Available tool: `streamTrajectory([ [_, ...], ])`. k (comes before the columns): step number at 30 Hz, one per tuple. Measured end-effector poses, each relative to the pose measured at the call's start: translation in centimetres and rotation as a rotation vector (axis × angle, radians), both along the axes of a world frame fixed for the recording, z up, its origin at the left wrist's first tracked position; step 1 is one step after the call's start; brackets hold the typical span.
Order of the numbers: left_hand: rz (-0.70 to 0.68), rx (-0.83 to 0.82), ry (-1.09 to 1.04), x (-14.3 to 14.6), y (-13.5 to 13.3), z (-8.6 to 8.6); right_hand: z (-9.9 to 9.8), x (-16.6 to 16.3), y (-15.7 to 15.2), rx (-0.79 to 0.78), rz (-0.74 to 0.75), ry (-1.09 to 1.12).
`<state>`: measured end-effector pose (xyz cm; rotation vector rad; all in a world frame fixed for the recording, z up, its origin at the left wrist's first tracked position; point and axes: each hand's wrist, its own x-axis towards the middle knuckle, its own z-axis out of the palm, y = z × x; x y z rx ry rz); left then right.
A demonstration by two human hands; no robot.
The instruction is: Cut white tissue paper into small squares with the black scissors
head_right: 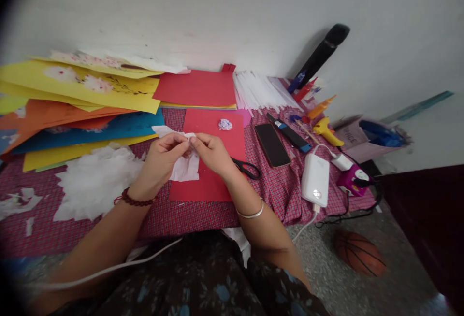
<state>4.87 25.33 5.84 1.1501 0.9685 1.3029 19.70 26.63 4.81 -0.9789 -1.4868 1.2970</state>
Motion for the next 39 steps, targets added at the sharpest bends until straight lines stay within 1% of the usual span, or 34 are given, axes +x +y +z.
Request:
streamTrajectory([
  [3, 0.040, -0.070, -0.050, 0.0, -0.1, 0.5, -0.4, 0.0, 0.3, -0.107, -0.162, 0.105],
  [7, 0.099, -0.234, -0.222, -0.2, 0.1, 0.7, -0.6, 0.3, 1.2, -0.278, -0.322, 0.388],
  [10, 0.111, -0.306, -0.348, -0.4, 0.4, 0.4, -0.7, 0.5, 1.8, -0.326, -0.408, 0.514],
  [12, 0.096, -0.321, -0.414, -0.5, 0.6, 0.1, -0.8, 0.6, 2.0, -0.322, -0.431, 0.536],
  [14, 0.042, -0.345, -0.448, -0.4, 0.7, -0.1, -0.8, 0.5, 1.9, -0.299, -0.431, 0.507],
  [17, -0.037, -0.376, -0.438, -0.2, 0.8, -0.1, -0.6, 0.3, 1.3, -0.253, -0.395, 0.426],
  [21, -0.134, -0.345, -0.401, -0.1, 0.9, -0.2, -0.2, 0.0, 0.3, -0.159, -0.296, 0.248],
  [23, -0.153, -0.339, -0.355, -0.2, 1.0, -0.5, 0.0, 0.0, 0.0, -0.141, -0.235, 0.190],
  [24, -0.144, -0.341, -0.323, -0.3, 1.0, -0.6, 0.0, 0.0, 0.1, -0.155, -0.212, 0.196],
  [26, -0.127, -0.349, -0.273, -0.6, 1.0, -0.9, -0.1, 0.3, 0.4, -0.219, -0.208, 0.285],
  [29, -0.111, -0.349, -0.266, -1.0, 1.1, -1.0, -0.4, 0.9, 1.4, -0.338, -0.315, 0.497],
  [31, -0.074, -0.341, -0.242, -1.1, 1.1, -1.0, -0.4, 1.3, 2.0, -0.394, -0.398, 0.581],
  [32, -0.055, -0.334, -0.223, -1.1, 1.2, -0.9, -0.4, 1.5, 2.1, -0.405, -0.413, 0.588],
  [34, -0.054, -0.320, -0.199, -1.0, 1.2, -0.8, -0.2, 1.5, 2.1, -0.390, -0.369, 0.543],
  [37, -0.100, -0.293, -0.197, -0.6, 1.0, -0.6, 0.0, 1.2, 1.5, -0.299, -0.251, 0.431],
  [38, -0.109, -0.290, -0.184, -0.5, 0.9, -0.5, 0.0, 1.1, 1.2, -0.262, -0.248, 0.388],
  [39, -0.119, -0.293, -0.160, -0.5, 0.9, -0.4, 0.0, 1.0, 1.1, -0.222, -0.276, 0.341],
])
